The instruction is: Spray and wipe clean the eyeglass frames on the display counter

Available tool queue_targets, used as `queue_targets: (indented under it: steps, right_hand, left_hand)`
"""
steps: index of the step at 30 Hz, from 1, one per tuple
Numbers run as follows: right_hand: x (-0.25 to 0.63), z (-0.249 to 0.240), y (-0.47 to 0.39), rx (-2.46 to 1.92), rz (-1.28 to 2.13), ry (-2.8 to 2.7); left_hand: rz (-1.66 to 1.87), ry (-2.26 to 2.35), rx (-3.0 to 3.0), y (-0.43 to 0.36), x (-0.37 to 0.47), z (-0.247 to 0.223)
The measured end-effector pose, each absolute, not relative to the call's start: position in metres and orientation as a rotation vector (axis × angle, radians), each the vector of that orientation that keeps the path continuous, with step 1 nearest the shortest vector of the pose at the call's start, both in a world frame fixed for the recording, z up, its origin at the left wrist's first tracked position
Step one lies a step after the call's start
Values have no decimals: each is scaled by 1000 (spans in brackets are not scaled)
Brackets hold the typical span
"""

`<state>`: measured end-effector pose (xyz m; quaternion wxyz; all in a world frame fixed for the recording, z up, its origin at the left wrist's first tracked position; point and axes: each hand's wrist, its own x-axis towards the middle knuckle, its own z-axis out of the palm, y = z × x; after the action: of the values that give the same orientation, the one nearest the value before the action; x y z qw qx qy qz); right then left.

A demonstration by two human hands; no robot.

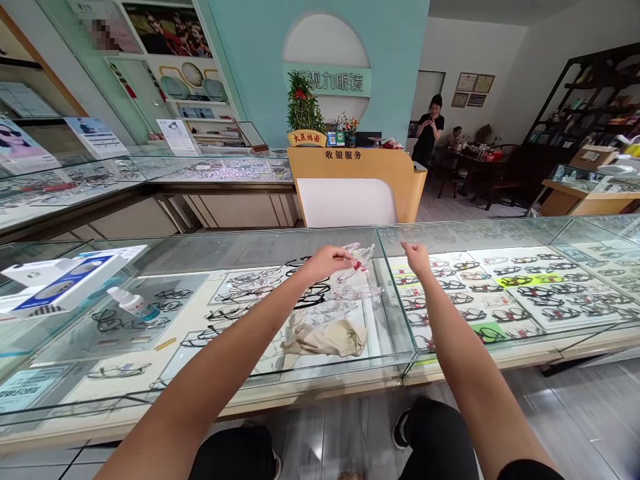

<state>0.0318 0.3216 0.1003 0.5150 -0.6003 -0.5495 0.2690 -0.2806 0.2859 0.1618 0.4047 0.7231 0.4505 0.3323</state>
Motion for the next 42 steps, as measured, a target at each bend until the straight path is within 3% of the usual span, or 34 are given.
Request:
queue_targets:
  steps: [7, 13, 18, 35, 42]
  right_hand:
    - [-38, 142, 294, -1237, 611, -1436]
    - [-158, 181, 266, -938, 1016, -1598]
    - [-215, 171, 262, -893, 1113, -1524]
    - [-213, 140, 263, -1036, 841, -1548]
    - [-197, 144, 269, -1104, 444, -1382]
  left_hand:
    - [1260, 1068, 1523, 272, -342, 167]
    - [1468, 982, 1433, 264, -368, 155]
    - [1579, 1001, 1352, 257, -388, 148]
    - [1540, 1052, 1365, 263, -392, 131]
    - [1470, 1111, 1484, 266, -396, 127]
